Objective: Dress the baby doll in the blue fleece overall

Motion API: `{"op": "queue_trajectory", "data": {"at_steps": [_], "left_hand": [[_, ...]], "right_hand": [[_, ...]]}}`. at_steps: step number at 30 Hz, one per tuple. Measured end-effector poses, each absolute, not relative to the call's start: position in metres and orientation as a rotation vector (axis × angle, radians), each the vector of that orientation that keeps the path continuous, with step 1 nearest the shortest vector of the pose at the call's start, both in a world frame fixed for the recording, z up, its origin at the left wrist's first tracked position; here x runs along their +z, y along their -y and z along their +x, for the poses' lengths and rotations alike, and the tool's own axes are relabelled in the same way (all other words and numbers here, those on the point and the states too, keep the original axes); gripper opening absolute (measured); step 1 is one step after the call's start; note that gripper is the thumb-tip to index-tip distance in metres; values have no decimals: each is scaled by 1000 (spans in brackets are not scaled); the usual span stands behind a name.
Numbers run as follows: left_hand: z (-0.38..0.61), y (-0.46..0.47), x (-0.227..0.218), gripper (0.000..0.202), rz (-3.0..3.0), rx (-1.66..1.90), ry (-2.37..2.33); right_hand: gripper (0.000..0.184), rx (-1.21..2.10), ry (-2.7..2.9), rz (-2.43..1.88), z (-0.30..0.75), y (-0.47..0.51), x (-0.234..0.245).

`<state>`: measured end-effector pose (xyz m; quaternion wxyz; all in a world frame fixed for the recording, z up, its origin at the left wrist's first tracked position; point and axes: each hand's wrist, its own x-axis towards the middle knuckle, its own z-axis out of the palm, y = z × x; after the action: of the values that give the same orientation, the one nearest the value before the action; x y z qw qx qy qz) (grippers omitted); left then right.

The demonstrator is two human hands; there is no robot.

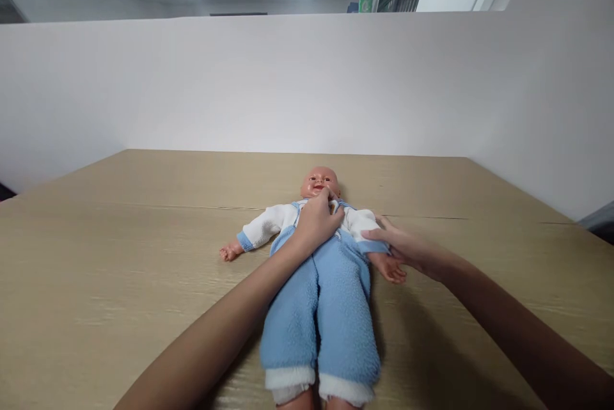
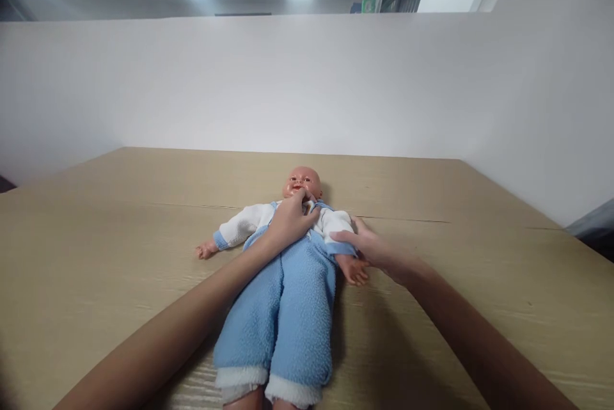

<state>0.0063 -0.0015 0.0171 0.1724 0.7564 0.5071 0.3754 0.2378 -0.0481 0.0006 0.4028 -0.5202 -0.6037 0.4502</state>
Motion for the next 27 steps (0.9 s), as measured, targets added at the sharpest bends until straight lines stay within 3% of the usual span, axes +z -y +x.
{"op": "queue_trajectory", "data": {"at_steps": [2,4,7,11,16,21,23,27], "left_hand": [[7,2,17,14,2156,1039,-1449],[8,3,18,17,2160,1026,-1451],[9,4,18,17,2182,1008,-1463],[9,8,22,14,2366,998,-1492],[1,14,33,17,2691,1065,-1611],[-33,25,36,22,2615,1215,-1569],[-54,32,29,19,2533,1277,-1460],[-98,47,1,19,2287,1293,-1381]], "right_hand": [[53,1282,1446,-1428,262,64,8],[48,1282,1385,-1478,286,74,8],[43,1123,1318,-1531,311,83,-6],[51,901,1424,-1566,318,88,-31],[48,390,1726,-1641,318,89,-40],[51,-223,1878,-1568,305,100,-27],[48,-219,1885,-1463,288,109,-17],[40,270,1890,-1364,241,118,0]]}}
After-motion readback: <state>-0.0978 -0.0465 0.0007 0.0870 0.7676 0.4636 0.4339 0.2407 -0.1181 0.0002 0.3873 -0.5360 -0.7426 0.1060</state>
